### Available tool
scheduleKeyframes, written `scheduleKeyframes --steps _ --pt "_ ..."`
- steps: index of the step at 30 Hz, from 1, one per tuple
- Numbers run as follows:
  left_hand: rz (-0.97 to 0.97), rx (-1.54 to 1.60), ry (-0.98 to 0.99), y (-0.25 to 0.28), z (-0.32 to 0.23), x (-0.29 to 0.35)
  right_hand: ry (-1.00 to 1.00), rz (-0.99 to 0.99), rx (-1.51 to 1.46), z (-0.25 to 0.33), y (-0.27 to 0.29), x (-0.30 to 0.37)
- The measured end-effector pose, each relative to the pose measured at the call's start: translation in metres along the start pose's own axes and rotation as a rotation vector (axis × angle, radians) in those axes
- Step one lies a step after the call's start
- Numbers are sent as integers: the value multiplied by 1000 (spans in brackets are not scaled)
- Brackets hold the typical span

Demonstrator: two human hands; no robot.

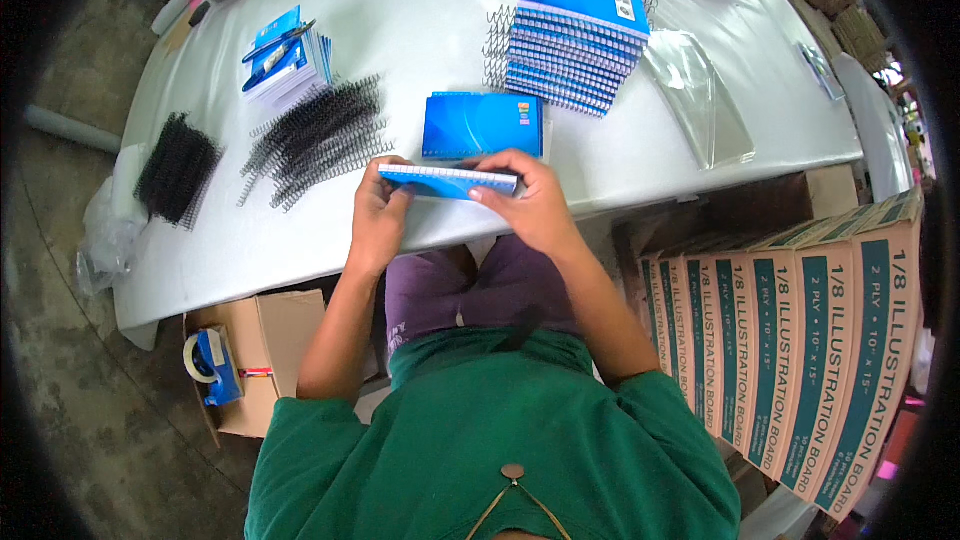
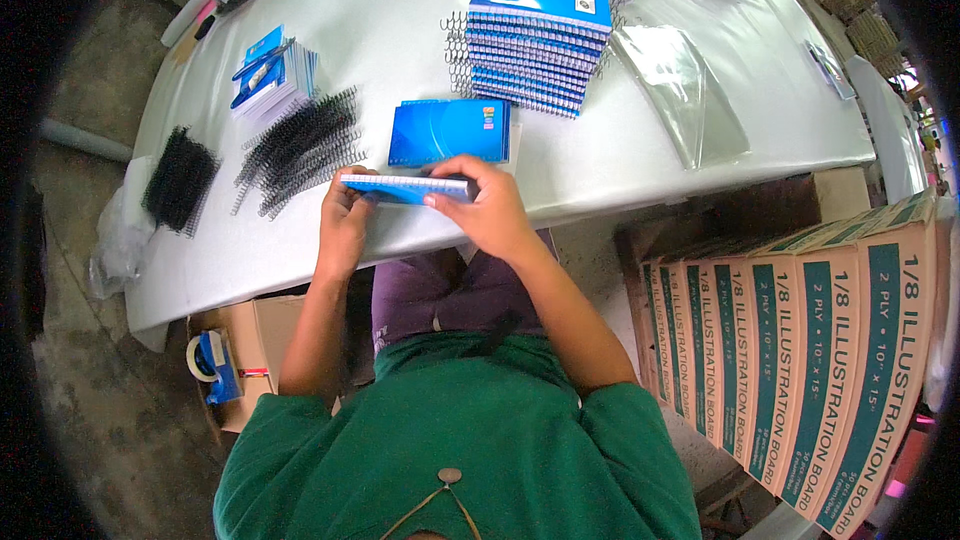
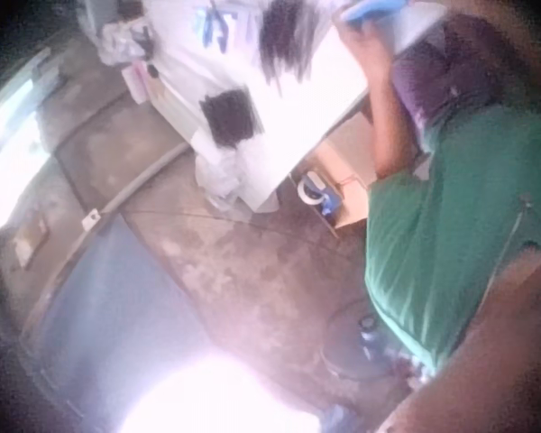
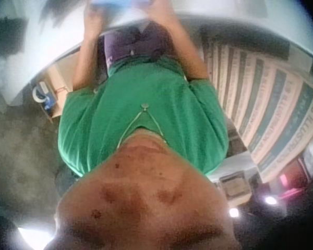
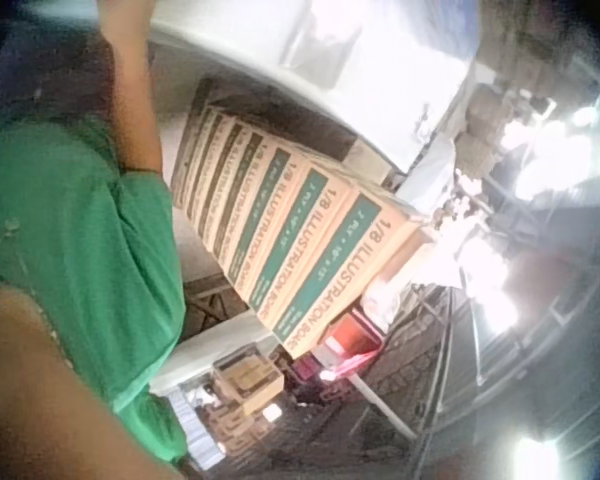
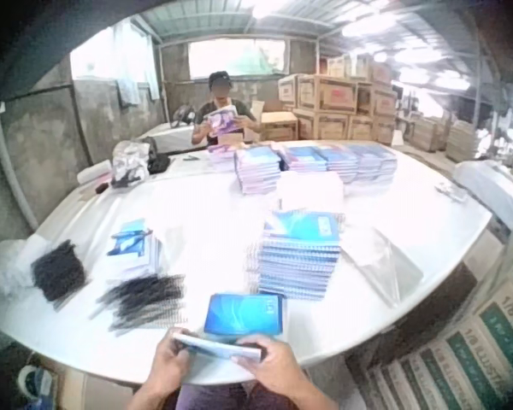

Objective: The person assembles notebooks by aligning stacks of paper and covers with plastic spiral coils and threading the coils through the pre-punched holes by hand.

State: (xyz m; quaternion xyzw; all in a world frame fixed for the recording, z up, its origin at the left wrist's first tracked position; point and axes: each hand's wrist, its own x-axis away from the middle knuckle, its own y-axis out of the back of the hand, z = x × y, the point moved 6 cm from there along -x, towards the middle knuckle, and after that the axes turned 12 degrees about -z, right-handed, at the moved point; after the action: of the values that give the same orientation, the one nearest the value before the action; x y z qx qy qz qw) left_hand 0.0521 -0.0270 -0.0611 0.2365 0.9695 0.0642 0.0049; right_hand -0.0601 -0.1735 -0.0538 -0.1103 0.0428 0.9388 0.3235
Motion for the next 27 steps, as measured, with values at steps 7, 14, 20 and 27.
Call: scheduleKeyframes --steps 7,14,20,27 --pt "-255 -1067 -716 29 -28 -18 -52 91 -38 -3 -2 0" --pt "-208 -969 -700 66 -48 -52 62 92 -90 5 -7 -7" --pt "-315 -525 -430 88 -46 -68 19 106 -72 -1 -4 -12" --pt "171 -546 -315 41 -38 -33 26 66 -91 -5 -3 -12"
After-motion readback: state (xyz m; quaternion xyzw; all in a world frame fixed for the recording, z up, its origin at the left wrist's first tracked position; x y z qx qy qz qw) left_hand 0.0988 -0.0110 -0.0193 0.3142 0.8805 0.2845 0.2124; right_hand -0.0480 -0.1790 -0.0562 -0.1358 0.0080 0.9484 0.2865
